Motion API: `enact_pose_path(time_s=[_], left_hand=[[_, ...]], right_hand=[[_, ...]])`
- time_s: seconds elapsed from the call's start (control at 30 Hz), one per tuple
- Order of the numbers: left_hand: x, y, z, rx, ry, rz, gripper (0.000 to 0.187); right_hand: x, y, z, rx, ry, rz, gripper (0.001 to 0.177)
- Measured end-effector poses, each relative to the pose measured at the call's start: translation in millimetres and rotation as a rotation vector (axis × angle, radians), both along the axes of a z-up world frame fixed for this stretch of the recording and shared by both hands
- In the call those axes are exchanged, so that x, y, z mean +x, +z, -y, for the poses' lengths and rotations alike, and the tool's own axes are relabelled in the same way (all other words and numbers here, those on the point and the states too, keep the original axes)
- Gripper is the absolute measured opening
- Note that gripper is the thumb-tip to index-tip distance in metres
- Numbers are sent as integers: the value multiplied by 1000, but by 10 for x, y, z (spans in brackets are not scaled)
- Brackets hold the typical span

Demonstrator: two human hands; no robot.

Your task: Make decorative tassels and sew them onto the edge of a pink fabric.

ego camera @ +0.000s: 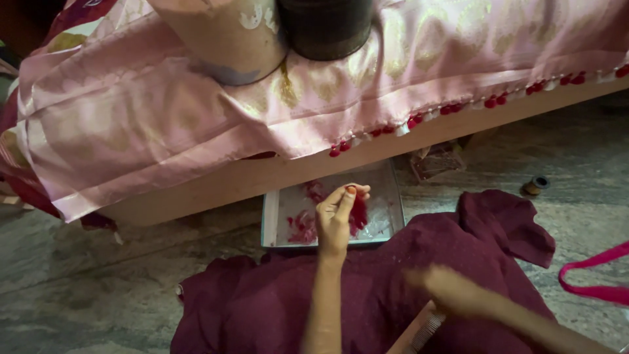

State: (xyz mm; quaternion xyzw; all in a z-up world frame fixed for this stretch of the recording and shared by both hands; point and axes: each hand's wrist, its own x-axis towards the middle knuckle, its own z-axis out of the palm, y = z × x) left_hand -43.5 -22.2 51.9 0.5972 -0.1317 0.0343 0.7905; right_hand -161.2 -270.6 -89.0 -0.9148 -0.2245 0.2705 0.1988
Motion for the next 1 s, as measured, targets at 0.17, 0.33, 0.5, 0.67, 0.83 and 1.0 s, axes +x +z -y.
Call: enact_pose_path(time_s=[0.17, 0.33, 0.5, 0.67, 0.83, 1.0], left_hand=[[-44, 51, 28, -171, -32, -78, 29], [301, -429, -295, -343, 27, -188, 26], [380, -725, -182, -470, -36, -377, 24], [60, -446, 328, -276, -142, -304, 26], [-94, -277, 424, -79, -185, -237, 28], [-62, -297, 361, -168, -210, -237, 27]], right_hand=[[761, 316, -494, 616, -247, 293, 61], [754, -338, -214, 736, -261, -336, 40], [518, 123, -38, 827, -769, -835, 27], [624, -270, 91, 750, -717, -243, 53], [645, 88, -118, 549, -605, 502, 115], [571, -872, 2, 446, -412, 194, 38]])
